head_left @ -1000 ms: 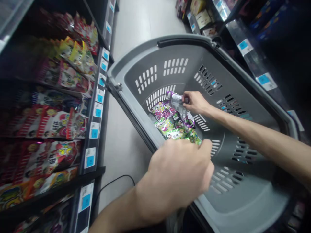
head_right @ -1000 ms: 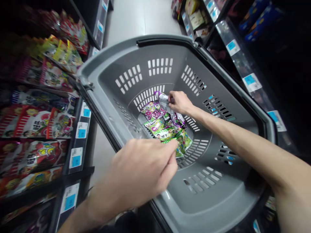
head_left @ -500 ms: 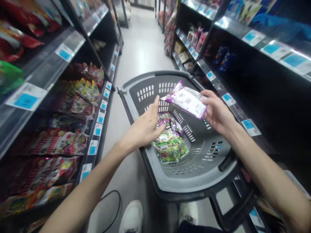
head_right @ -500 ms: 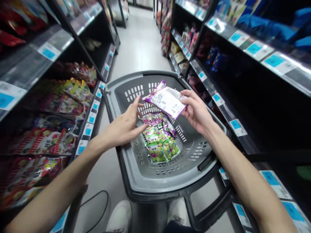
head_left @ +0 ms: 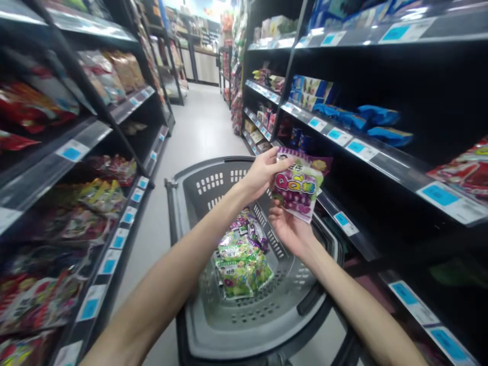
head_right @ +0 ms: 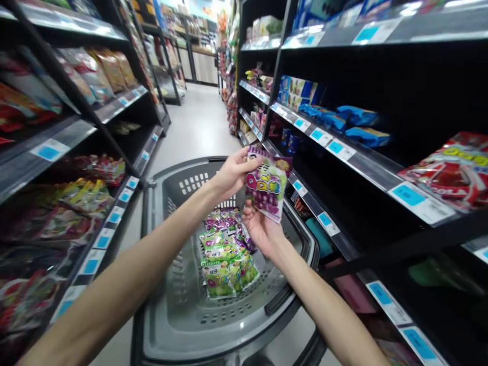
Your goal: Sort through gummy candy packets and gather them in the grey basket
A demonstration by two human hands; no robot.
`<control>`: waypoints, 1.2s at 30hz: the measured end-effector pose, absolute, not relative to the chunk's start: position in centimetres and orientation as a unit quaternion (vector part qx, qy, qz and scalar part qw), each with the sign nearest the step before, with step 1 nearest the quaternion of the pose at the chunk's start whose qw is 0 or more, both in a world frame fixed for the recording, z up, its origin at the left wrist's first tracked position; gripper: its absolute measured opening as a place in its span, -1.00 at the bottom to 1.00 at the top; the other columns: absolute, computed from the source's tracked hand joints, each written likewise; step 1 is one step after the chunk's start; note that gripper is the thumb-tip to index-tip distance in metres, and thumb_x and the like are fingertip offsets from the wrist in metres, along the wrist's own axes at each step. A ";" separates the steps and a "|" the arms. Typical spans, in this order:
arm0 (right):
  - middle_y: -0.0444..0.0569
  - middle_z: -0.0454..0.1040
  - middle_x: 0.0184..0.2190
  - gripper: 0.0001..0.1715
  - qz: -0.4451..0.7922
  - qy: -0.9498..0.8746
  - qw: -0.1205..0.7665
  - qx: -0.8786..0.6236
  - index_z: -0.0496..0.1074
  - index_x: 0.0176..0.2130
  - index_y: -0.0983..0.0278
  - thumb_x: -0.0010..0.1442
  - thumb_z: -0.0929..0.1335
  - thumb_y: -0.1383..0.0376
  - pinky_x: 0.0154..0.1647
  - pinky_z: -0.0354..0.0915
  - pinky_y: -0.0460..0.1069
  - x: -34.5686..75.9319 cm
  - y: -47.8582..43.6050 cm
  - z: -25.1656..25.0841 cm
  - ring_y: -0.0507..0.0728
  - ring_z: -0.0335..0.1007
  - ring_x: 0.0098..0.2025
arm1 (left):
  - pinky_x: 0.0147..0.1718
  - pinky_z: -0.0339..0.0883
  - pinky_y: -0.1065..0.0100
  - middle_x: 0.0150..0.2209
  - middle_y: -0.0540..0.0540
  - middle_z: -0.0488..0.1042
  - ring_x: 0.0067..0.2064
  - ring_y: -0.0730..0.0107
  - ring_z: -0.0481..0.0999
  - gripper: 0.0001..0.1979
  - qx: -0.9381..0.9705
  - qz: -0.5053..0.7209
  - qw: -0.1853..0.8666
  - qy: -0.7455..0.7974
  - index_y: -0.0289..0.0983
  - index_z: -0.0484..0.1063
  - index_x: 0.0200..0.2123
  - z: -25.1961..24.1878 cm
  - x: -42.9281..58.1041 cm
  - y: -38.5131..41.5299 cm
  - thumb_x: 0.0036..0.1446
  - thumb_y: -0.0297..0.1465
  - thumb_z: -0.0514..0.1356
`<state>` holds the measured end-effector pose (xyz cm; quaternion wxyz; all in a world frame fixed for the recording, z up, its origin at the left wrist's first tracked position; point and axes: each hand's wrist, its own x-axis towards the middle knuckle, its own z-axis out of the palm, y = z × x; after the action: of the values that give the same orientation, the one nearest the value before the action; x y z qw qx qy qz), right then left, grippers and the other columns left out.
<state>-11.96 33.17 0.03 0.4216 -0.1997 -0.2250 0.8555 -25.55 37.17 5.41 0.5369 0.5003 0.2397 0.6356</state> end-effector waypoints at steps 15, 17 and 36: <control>0.06 0.61 -0.32 -0.57 0.677 -0.553 0.370 -0.316 0.51 -0.29 0.36 0.11 0.51 0.03 -0.44 0.43 -0.10 -12.6 31.8 0.2 0.05 0.53 -0.44 | -0.12 0.53 0.19 -0.35 -0.12 0.53 -0.17 0.22 0.60 -0.80 0.431 0.716 0.442 0.326 -0.34 0.41 -0.31 6.6 -28.8 34.1 0.04 -0.53 0.38; 0.05 0.60 -0.37 -0.58 0.676 -0.562 0.365 -0.307 0.51 -0.34 0.37 0.12 0.51 0.04 -0.44 0.41 -0.10 -12.7 32.2 0.3 0.05 0.52 -0.46 | -0.13 0.53 0.22 -0.35 -0.10 0.53 -0.21 0.28 0.59 -0.82 0.423 0.724 0.437 0.324 -0.34 0.39 -0.33 6.5 -29.1 34.4 0.06 -0.54 0.36; 0.01 0.59 -0.43 -0.56 0.678 -0.574 0.332 -0.318 0.53 -0.38 0.35 0.06 0.54 0.01 -0.43 0.39 -0.07 -12.7 32.8 0.4 0.03 0.46 -0.50 | -0.15 0.46 0.31 -0.43 -0.04 0.47 -0.27 0.36 0.55 -0.72 0.344 0.751 0.452 0.336 -0.29 0.33 -0.37 5.5 -29.5 35.2 -0.01 -0.51 0.42</control>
<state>-12.71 32.83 0.41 0.3322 -0.3180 -0.5738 0.6777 -29.54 35.17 5.52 0.4520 0.3445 0.3358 0.7512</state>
